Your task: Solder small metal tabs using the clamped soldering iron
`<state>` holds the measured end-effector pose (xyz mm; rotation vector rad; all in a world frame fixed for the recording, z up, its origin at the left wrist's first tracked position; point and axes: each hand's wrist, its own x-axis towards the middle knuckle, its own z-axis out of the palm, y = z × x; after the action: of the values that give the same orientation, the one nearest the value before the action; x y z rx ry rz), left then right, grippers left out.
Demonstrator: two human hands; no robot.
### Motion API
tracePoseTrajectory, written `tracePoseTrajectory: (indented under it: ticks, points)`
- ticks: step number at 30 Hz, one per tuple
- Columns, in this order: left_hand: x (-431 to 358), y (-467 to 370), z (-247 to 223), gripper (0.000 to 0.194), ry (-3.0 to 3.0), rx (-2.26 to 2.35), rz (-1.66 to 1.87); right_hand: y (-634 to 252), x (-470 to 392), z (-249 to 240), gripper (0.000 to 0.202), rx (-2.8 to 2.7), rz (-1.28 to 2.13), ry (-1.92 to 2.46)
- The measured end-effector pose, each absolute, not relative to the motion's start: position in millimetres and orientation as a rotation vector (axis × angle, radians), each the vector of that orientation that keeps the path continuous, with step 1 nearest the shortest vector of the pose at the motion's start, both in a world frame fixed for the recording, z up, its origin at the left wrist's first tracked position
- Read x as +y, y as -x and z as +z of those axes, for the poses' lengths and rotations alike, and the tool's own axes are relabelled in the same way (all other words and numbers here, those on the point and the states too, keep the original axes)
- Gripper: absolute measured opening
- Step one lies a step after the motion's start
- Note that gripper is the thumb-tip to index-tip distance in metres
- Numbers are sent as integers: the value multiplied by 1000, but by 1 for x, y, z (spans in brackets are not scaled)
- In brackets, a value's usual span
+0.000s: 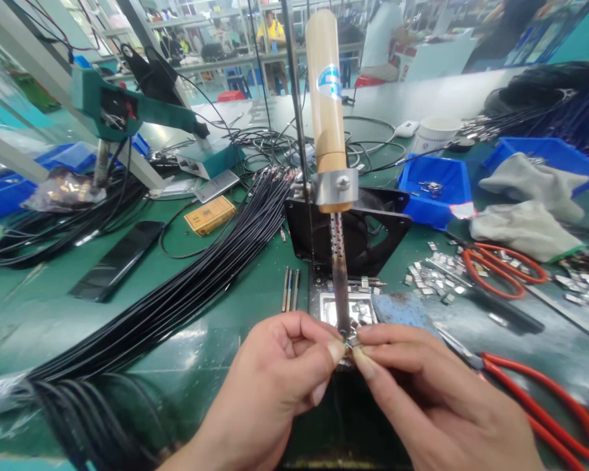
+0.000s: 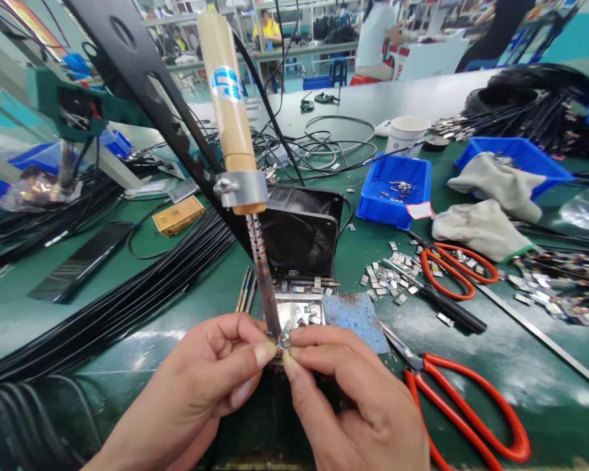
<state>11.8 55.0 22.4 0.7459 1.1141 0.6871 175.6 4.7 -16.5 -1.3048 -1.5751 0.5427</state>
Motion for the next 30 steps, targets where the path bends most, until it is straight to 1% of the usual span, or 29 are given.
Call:
tracePoseTrajectory:
  ticks: [6, 22, 30]
  points:
    - [56, -12, 22, 30, -738, 1090, 687, -175, 5, -19, 11, -1566, 497, 1300]
    - [56, -10, 20, 32, -737, 1092, 683, -172, 2, -18, 13, -1507, 529, 1330]
    - [55, -8, 20, 27, -737, 1116, 663, -170, 8, -15, 12, -1502, 551, 1314]
